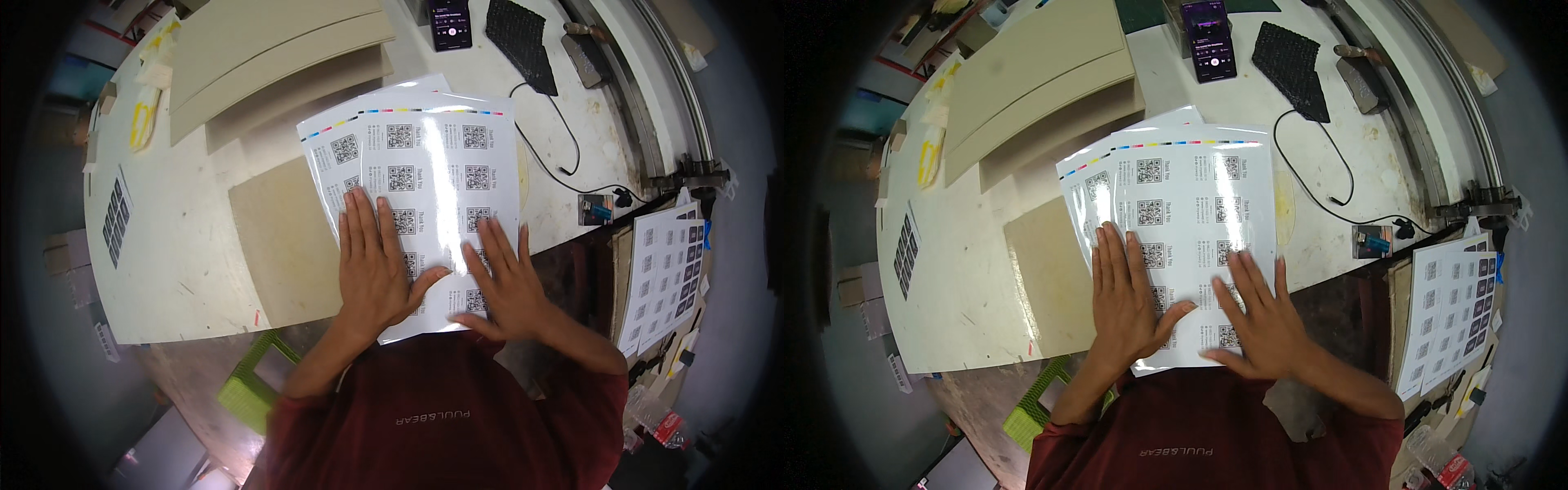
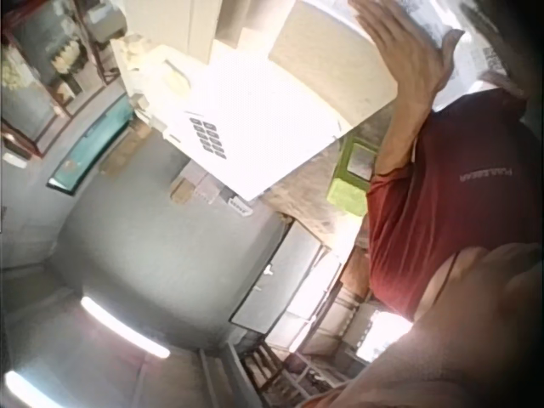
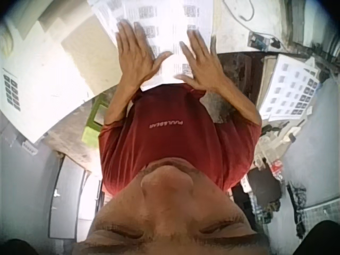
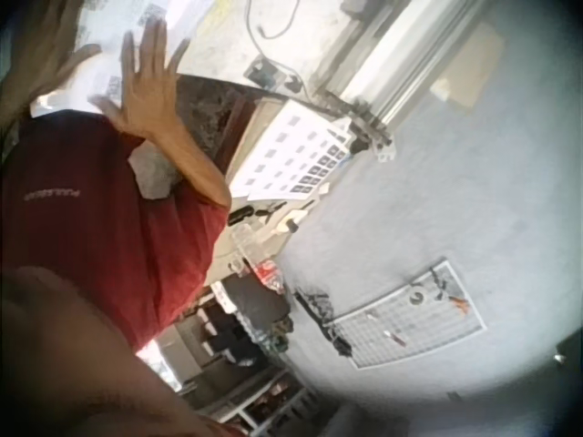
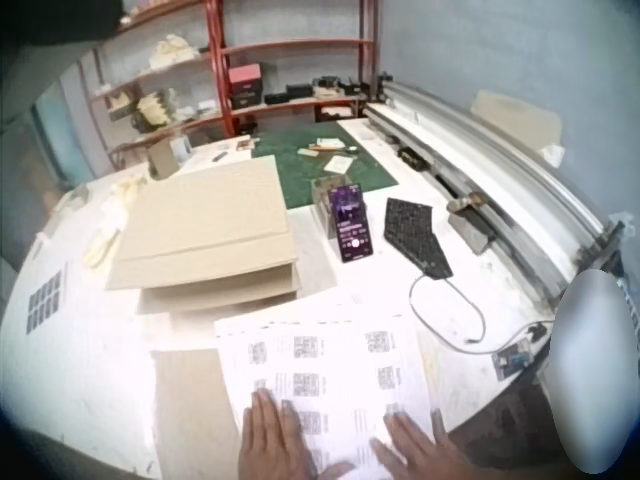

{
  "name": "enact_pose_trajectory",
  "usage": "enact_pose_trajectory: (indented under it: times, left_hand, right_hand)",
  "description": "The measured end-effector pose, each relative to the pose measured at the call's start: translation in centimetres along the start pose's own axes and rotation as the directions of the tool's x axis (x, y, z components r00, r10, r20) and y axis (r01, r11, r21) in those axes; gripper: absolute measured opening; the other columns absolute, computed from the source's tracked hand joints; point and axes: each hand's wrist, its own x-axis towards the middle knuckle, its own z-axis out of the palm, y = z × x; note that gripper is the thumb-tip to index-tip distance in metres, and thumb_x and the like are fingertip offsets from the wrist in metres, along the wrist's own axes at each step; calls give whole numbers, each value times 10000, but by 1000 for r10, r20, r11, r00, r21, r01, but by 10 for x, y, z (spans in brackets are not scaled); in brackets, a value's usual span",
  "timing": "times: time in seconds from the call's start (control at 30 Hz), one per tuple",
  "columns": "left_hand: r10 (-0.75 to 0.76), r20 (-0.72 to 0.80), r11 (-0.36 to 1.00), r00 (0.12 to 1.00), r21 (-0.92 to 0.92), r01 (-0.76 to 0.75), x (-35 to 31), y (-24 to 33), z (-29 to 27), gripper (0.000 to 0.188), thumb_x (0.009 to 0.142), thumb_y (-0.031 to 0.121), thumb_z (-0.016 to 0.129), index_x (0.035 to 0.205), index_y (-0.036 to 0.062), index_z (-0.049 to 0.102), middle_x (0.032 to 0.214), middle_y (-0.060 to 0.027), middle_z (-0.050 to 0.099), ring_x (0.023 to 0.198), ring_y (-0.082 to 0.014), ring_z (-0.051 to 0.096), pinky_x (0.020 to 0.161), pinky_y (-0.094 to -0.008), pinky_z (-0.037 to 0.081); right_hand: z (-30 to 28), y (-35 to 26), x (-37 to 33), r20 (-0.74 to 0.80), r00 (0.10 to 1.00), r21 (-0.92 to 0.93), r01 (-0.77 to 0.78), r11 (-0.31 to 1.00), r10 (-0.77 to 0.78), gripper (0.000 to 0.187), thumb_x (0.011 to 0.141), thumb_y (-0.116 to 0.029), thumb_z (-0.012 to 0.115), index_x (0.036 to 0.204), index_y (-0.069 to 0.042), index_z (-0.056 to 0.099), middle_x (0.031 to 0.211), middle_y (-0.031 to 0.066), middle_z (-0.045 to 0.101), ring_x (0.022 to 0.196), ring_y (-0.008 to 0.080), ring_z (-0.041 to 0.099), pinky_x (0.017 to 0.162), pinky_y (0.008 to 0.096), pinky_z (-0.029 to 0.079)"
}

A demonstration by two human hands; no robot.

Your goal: The person repeatedly places a white laminating sheet onto a beige card, smooths it down, and flips the card to reveal QR codes. They then move the finished card to a stack on the right and repeat the process with new cards and sheets.

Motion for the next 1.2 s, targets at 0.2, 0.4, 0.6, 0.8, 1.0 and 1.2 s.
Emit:
enact_pose_trajectory:
  times: [0.2, 0.4, 0.6, 0.8, 1.0, 1.2]
  left_hand:
    - [-34, -109, 988, 993, -155, 17, -8, -9, -6, 1008, 905, 475, 664, 1493, -181, 173, 1532, -455, 152, 1469, -559, 145, 1188, -602, 140]
    - [-604, -15, 361, 797, -897, 256, 17, -31, -9, 850, 929, 141, 670, 1534, -109, 128, 1485, -307, 370, 1348, -370, 440, 1105, -445, 380]
    - [-467, -8, 263, 884, -956, 130, 16, -32, 3, 727, 953, 162, 604, 1539, -41, 226, 1456, -222, 429, 1330, -268, 465, 1091, -387, 405]
    - [-576, -163, 311, 801, -950, 30, -7, -74, 44, 693, 1000, 277, 532, 1531, -58, 239, 1504, -192, 398, 1369, -276, 421, 1151, -417, 326]
    - [-632, -127, 344, 764, -930, 129, -28, -123, 35, 680, 1084, 407, 344, 1541, -72, 188, 1602, -243, 252, 1491, -361, 260, 1216, -461, 284]
    - [-597, -247, 644, 763, -714, 273, 4, -118, 3, 575, 1074, 308, 411, 1524, -29, 290, 1574, -210, 339, 1497, -306, 271, 1213, -448, 209]
  right_hand:
    - [-3, 58, 22, -377, 866, 561, -68, 825, 328, 882, 933, -325, 689, 1537, 95, 203, 1589, 319, 239, 1490, 394, 250, 1203, 468, 206]
    - [13, 95, 95, -225, 882, 852, -29, 523, 415, 805, 980, -244, 644, 1549, 82, 176, 1545, 274, 371, 1430, 314, 382, 1168, 358, 299]
    - [13, 62, 121, -167, 911, 766, -120, 631, 376, 821, 1002, -251, 598, 1588, 12, 88, 1603, 274, 254, 1501, 344, 250, 1210, 382, 205]
    - [-12, 87, 29, -516, 642, 743, 6, 670, 567, 768, 974, -261, 656, 1561, 3, 236, 1523, 259, 397, 1442, 310, 369, 1170, 387, 293]
    - [-89, 205, -280, -752, -139, 229, -972, 57, 645, 655, 849, -518, 741, 1187, 35, 651, 1037, 259, 709, 994, 381, 708, 873, 438, 548]
    - [-31, 241, -490, -163, -641, 459, -722, -517, 750, 994, 701, -774, 705, 1215, 76, 659, 1217, 300, 657, 1188, 385, 630, 1014, 428, 485]
